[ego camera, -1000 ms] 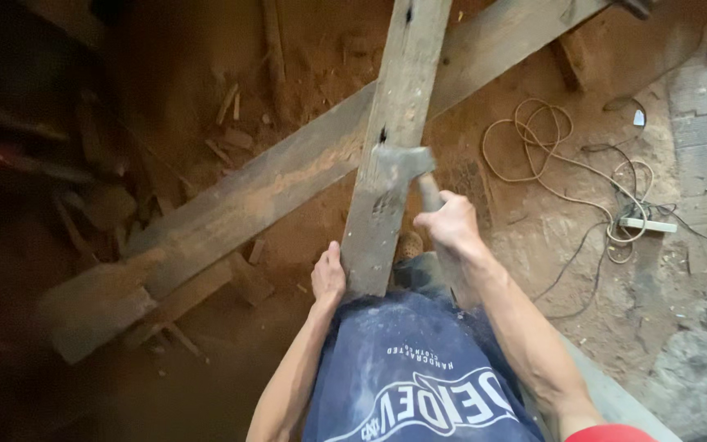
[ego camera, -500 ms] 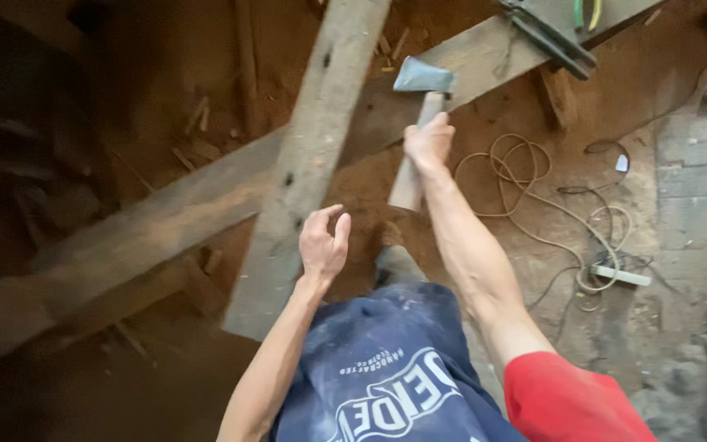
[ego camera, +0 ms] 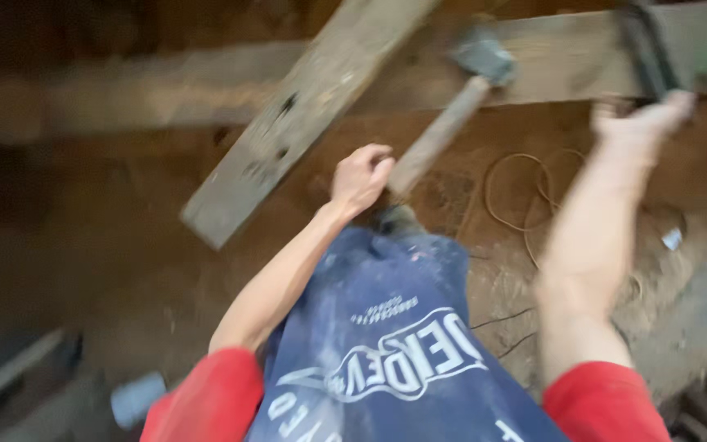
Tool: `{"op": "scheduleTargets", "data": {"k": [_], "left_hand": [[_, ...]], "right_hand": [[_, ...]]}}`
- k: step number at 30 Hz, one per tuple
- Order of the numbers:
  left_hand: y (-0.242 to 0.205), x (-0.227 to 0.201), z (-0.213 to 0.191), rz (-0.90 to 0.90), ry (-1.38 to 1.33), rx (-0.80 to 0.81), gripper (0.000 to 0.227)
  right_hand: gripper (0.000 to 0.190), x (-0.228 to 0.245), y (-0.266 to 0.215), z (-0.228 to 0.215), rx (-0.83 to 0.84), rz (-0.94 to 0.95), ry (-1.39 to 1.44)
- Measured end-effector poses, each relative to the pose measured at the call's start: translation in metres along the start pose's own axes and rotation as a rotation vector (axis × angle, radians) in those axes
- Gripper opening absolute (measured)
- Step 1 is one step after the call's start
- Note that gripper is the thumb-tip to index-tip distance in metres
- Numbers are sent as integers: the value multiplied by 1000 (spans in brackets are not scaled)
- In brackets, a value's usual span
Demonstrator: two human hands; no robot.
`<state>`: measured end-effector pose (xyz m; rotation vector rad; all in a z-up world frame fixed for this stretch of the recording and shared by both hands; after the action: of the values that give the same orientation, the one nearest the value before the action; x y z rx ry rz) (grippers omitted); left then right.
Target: The person removes nails from a wooden plank using a hammer and pliers, then measures and cuts the plank with a circular saw. The person repeatedly strikes the plank with the axe and pulls out nails before measuring and cutting the wood.
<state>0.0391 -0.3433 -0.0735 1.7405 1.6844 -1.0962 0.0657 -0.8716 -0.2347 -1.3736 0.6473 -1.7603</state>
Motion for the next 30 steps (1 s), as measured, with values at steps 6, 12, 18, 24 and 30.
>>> {"op": "scheduleTargets", "data": {"k": [6, 12, 18, 24, 30], "left_hand": [[-9, 6, 3, -185, 23, -33, 32], [-16, 18, -18, -254, -37, -148, 34], [-12, -8, -48, -102, -241, -421, 58], [10, 16, -57, -342, -1093, -212, 85], [1, 83, -91, -486, -1579, -151, 26]], "right_hand": [[50, 30, 3, 6, 38, -170, -173], [36, 17, -87, 46, 272, -516, -395], [23, -10, -246, 86, 678, -746, -465], [16, -125, -365, 101, 977, -501, -614], [15, -205, -422, 101, 1073, -324, -498]]}}
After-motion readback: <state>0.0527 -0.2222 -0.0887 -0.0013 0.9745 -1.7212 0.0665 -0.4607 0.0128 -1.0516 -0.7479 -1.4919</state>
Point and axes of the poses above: each hand's wrist, its own y-axis towards the middle knuckle, its own z-axis out of the palm, x = y × z, the point moved 5 cm from there along y, towards the middle knuckle, and after that the axes turned 1 degree about -x, right-handed, at the moved point
